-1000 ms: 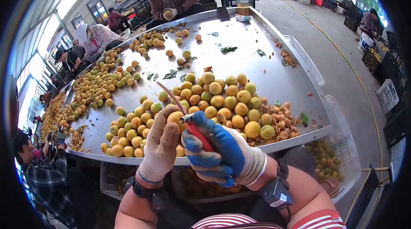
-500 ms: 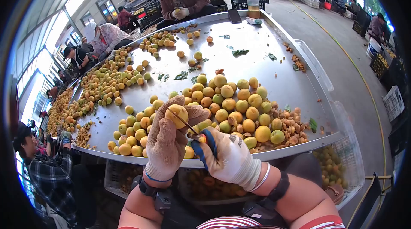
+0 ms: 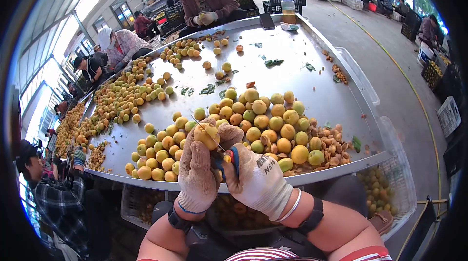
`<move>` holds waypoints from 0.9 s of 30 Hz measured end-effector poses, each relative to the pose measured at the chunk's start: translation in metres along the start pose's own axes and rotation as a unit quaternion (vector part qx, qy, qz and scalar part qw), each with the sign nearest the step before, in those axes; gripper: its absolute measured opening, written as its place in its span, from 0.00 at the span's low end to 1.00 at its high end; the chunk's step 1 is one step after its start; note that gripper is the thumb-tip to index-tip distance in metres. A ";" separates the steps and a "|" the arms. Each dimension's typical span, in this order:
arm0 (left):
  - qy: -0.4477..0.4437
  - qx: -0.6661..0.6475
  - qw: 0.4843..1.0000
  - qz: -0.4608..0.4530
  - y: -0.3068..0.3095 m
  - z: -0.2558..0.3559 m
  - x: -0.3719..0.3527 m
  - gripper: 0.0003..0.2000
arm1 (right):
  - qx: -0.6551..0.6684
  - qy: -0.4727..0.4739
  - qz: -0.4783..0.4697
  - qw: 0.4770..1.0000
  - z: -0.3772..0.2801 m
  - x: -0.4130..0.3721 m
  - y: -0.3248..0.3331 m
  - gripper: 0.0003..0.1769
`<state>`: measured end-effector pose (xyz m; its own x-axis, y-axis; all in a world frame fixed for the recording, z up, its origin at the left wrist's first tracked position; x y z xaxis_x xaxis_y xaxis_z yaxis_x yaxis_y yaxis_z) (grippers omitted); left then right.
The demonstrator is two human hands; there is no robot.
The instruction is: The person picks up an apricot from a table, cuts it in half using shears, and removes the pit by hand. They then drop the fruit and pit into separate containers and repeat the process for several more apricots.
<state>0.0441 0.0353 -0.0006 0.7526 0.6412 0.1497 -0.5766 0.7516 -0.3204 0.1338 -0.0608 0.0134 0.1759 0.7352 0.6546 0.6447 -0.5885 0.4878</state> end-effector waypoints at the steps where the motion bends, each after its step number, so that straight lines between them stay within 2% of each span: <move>1: 0.000 0.001 1.000 -0.001 0.000 -0.001 0.000 0.25 | 0.006 -0.006 0.005 1.000 -0.001 -0.001 0.001 0.03; 3: -0.003 0.017 1.000 0.019 0.003 -0.003 0.002 0.24 | 0.011 -0.010 0.011 1.000 0.002 -0.006 0.001 0.03; 5: -0.016 -0.027 1.000 -0.002 0.002 0.001 0.007 0.24 | -0.026 0.010 0.020 0.999 0.008 -0.012 -0.004 0.09; 7: -0.027 -0.071 0.997 -0.022 0.002 0.005 0.010 0.23 | -0.024 0.010 0.014 1.000 0.005 -0.015 -0.005 0.10; 9: -0.021 -0.049 0.998 0.022 0.003 0.010 0.009 0.23 | -0.022 0.010 0.008 1.000 0.003 -0.013 -0.007 0.10; 10: -0.021 -0.050 0.998 0.023 0.003 0.011 0.007 0.23 | -0.014 -0.009 -0.003 1.000 0.004 -0.013 -0.009 0.06; 12: 0.096 -0.059 0.992 0.050 0.004 -0.002 0.004 0.23 | -0.006 -0.029 -0.014 0.999 0.008 -0.010 -0.012 0.03; 13: 0.098 -0.060 0.992 0.049 0.003 -0.004 0.003 0.23 | -0.021 -0.006 0.004 1.000 0.008 -0.007 -0.010 0.06; 14: 0.109 -0.091 0.990 0.027 0.000 -0.007 0.003 0.23 | -0.036 0.017 0.022 0.999 0.008 -0.006 -0.008 0.09; 19: 0.124 -0.165 0.977 -0.054 0.007 -0.002 0.007 0.23 | -0.024 -0.001 0.018 1.000 0.012 -0.008 -0.006 0.09; 21: 0.093 0.000 0.996 0.004 0.007 0.017 0.005 0.23 | -0.020 -0.009 0.012 1.000 0.013 -0.008 -0.006 0.09; 23: 0.079 0.023 0.997 0.010 0.001 0.023 0.001 0.24 | -0.029 0.024 0.022 0.999 0.011 -0.008 -0.006 0.09; 25: 0.068 0.108 0.992 0.007 0.001 0.024 0.000 0.22 | -0.050 0.033 0.021 0.998 0.013 -0.010 -0.008 0.08; 26: 0.067 0.109 0.992 0.007 0.002 0.024 -0.001 0.22 | -0.073 0.044 0.021 0.996 0.013 -0.010 -0.008 0.08; 27: 0.103 0.015 0.995 0.006 0.005 0.019 -0.001 0.21 | -0.073 0.045 0.022 0.996 0.012 -0.009 -0.008 0.08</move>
<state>0.0348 0.0412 0.0154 0.7931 0.6071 -0.0488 -0.5926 0.7508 -0.2919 0.1358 -0.0587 -0.0035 0.1299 0.6788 0.7227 0.5215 -0.6667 0.5325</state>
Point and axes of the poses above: each hand's wrist, its own x-axis towards the middle knuckle, its own y-axis out of the back of the hand, z = x × y, the point moved 5 cm from there along x, towards the middle knuckle, and after that the axes turned 14 degrees about y, right-handed, at the moved point
